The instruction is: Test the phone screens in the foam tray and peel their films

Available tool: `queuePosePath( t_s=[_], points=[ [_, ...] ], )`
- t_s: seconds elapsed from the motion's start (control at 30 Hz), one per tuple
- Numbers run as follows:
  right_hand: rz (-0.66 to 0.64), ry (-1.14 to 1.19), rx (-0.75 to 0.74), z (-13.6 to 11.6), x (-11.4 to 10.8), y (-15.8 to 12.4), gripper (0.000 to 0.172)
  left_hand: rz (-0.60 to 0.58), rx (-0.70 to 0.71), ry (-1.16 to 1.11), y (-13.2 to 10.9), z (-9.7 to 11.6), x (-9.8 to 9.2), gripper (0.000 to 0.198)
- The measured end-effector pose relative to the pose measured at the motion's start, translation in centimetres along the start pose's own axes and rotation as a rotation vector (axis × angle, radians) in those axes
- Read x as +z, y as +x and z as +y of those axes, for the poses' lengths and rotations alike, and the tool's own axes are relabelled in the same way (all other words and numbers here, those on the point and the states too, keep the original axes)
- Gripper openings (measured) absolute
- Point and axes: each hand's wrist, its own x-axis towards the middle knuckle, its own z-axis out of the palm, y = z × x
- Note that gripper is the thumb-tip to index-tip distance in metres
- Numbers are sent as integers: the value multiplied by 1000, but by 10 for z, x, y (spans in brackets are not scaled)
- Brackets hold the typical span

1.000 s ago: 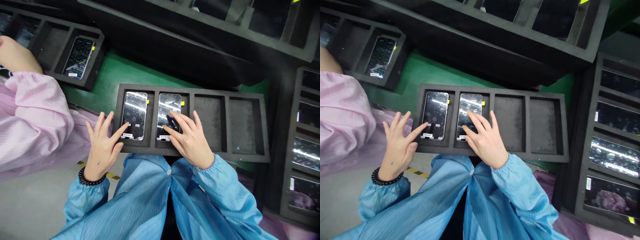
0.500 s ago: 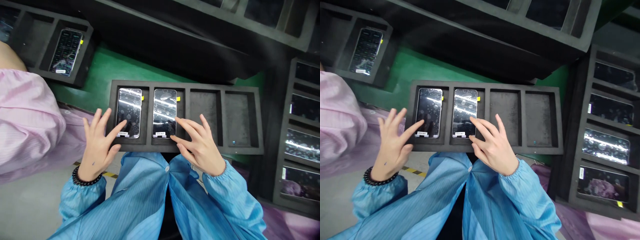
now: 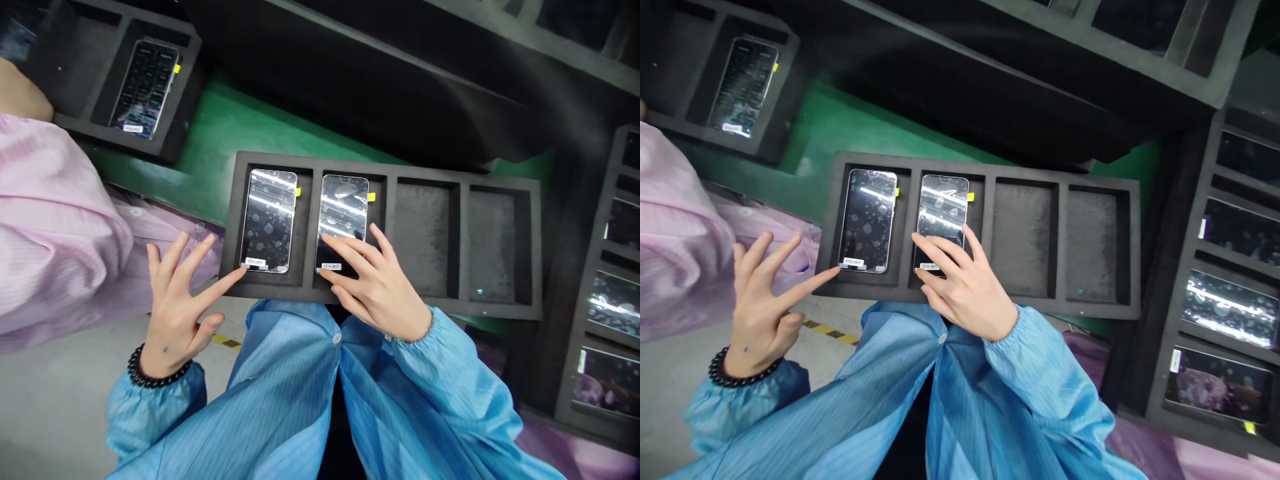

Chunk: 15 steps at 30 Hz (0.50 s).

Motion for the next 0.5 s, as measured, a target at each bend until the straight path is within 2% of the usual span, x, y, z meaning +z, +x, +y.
queuePosePath(
  t_s=[0.1,0.2,0.33,0.43,0.5],
  points=[
    [51,-9,-6,-3,0,10,31,-20,2,-24,0,-2,3,53],
    [106,-9,-46,-11,3,25,30,-93,-27,-45,-1,-6,5,52],
    [27,17,-125,-20,16,42,31,-111,-6,-30,-1,-8,4,54],
    [-23,22,-113,-22,23,46,31,-87,38,-36,2,-5,5,58],
    [-10,22,-101,-21,21,44,31,-109,81,-37,5,-2,9,61]
  ],
)
